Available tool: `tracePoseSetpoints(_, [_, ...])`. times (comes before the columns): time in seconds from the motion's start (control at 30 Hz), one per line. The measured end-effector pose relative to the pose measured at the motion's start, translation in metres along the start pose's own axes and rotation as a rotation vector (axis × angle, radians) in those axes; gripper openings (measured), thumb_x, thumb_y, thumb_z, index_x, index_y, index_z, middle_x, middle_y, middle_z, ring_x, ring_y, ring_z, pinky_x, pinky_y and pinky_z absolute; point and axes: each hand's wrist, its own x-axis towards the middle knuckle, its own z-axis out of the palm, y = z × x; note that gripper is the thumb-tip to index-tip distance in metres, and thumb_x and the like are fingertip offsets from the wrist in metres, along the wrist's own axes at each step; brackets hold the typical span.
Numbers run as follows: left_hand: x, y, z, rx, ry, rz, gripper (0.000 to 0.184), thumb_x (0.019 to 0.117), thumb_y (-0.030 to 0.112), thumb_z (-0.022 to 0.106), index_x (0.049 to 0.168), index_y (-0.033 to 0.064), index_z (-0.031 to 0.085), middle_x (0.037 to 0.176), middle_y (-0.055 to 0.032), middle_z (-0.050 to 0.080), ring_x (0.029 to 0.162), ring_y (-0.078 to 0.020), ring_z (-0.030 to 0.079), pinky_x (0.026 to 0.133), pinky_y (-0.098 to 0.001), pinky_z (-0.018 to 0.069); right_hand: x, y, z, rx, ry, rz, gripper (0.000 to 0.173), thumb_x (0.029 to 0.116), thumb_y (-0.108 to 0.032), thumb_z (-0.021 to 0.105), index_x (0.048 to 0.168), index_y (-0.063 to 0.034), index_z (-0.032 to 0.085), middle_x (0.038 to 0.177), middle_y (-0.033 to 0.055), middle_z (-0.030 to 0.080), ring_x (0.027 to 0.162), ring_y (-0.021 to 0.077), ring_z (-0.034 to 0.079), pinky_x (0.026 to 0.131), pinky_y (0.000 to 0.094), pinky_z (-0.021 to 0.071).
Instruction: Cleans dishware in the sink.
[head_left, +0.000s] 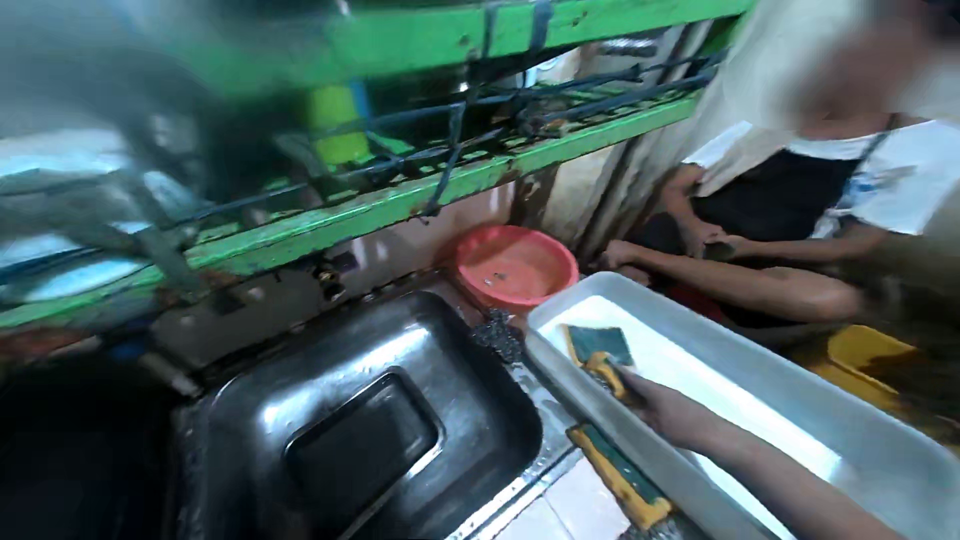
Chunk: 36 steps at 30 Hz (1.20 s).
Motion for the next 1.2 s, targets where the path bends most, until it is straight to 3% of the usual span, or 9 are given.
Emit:
tracePoseSetpoints(0.13, [-0.019, 0.014, -0.014, -0.235, -0.027, -0.095, 0.055, 0.0988, 0.021, 0.066, 0.142, -0.0089, 0.049, 0.140, -0.0310, 0.055, 0.132, -0.0426, 0.053, 0.110, -0.0549, 0.0431, 0.011, 0.003, 0.009, -0.015, 0.041, -0.032, 0.074, 0.0915, -0.033, 0.073, 0.154, -0.0136, 0.039, 0.130, 0.0236, 0.064, 0.119, 0.0426, 0.063, 0.099, 0.0664, 0.0485])
tracePoseSetpoints(0.27, [-0.027, 0.023, -0.034, -0.325, -0.068, -0.127, 0.051, 0.1022, 0.024, 0.061, 0.140, -0.0077, 0.051, 0.137, -0.0297, 0.057, 0.128, -0.0415, 0.056, 0.107, -0.0551, 0.0450, 0.024, 0.001, 0.011, -0.158, 0.130, -0.043, 0.062, 0.0927, -0.034, 0.071, 0.142, -0.0034, 0.050, 0.126, 0.0294, 0.063, 0.117, 0.0486, 0.063, 0.095, 0.0685, 0.0495])
tracePoseSetpoints(0.43, [-0.029, 0.022, -0.026, -0.807, -0.093, -0.211, 0.049, 0.0933, 0.007, 0.067, 0.139, -0.0036, 0.051, 0.123, -0.0268, 0.060, 0.105, -0.0366, 0.061, 0.088, -0.0526, 0.0521, 0.023, 0.001, 0.014, -0.229, 0.143, -0.087, 0.063, 0.0978, -0.033, 0.063, 0.146, 0.0034, 0.046, 0.140, 0.0342, 0.053, 0.131, 0.0543, 0.051, 0.104, 0.0725, 0.0409])
tracePoseSetpoints(0.57, [-0.044, 0.045, -0.034, -0.824, -0.165, -0.204, 0.040, 0.0995, 0.015, 0.063, 0.133, -0.0059, 0.057, 0.127, -0.0255, 0.061, 0.113, -0.0351, 0.059, 0.095, -0.0511, 0.0490, 0.021, 0.005, 0.012, -0.169, 0.177, -0.144, 0.062, 0.0957, -0.029, 0.067, 0.142, 0.0078, 0.048, 0.139, 0.0361, 0.053, 0.130, 0.0531, 0.052, 0.106, 0.0683, 0.0420])
tracePoseSetpoints(0.67, [-0.052, 0.061, -0.047, -0.730, -0.141, -0.126, 0.045, 0.1008, 0.014, 0.060, 0.140, -0.0071, 0.051, 0.134, -0.0273, 0.058, 0.123, -0.0379, 0.057, 0.103, -0.0522, 0.0463, 0.017, 0.007, 0.001, 0.019, 0.173, -0.122, 0.061, 0.0876, -0.021, 0.074, 0.138, 0.0064, 0.053, 0.128, 0.0330, 0.061, 0.121, 0.0473, 0.060, 0.102, 0.0661, 0.0453])
tracePoseSetpoints(0.77, [-0.064, 0.077, -0.080, -0.630, -0.043, -0.084, 0.048, 0.1023, 0.018, 0.059, 0.143, -0.0061, 0.049, 0.133, -0.0279, 0.059, 0.123, -0.0386, 0.058, 0.104, -0.0527, 0.0461, 0.000, 0.012, -0.017, 0.291, 0.197, 0.007, 0.059, 0.0910, -0.010, 0.070, 0.145, 0.0020, 0.048, 0.131, 0.0296, 0.061, 0.117, 0.0405, 0.063, 0.099, 0.0597, 0.0501])
tracePoseSetpoints(0.93, [-0.106, 0.085, -0.143, -0.449, 0.135, 0.142, 0.049, 0.1061, 0.020, 0.052, 0.153, 0.0074, 0.045, 0.140, -0.0232, 0.058, 0.129, -0.0358, 0.057, 0.110, -0.0520, 0.0432, -0.028, 0.010, -0.048, 0.618, 0.349, -0.021, 0.053, 0.0915, -0.007, 0.062, 0.141, 0.0040, 0.045, 0.122, 0.0182, 0.059, 0.098, 0.0181, 0.065, 0.085, 0.0408, 0.0570])
tracePoseSetpoints(1.1, [-0.145, 0.064, -0.156, -0.457, 0.556, 0.605, 0.044, 0.0888, 0.000, 0.060, 0.133, -0.0009, 0.063, 0.124, -0.0217, 0.067, 0.114, -0.0330, 0.066, 0.099, -0.0505, 0.0524, -0.046, -0.044, -0.056, 0.805, 0.353, -0.306, 0.050, 0.0908, -0.007, 0.057, 0.138, 0.0002, 0.041, 0.108, 0.0010, 0.065, 0.089, 0.0066, 0.069, 0.078, 0.0326, 0.0621])
tracePoseSetpoints(1.2, [-0.155, 0.080, -0.151, -0.732, 0.294, 0.277, 0.058, 0.0982, 0.003, 0.056, 0.154, -0.0009, 0.038, 0.140, -0.0259, 0.056, 0.124, -0.0306, 0.060, 0.103, -0.0444, 0.0492, -0.051, -0.094, -0.036, 0.787, 0.294, -0.354, 0.057, 0.0889, -0.007, 0.060, 0.142, 0.0020, 0.042, 0.111, 0.0032, 0.065, 0.089, 0.0058, 0.069, 0.077, 0.0304, 0.0613])
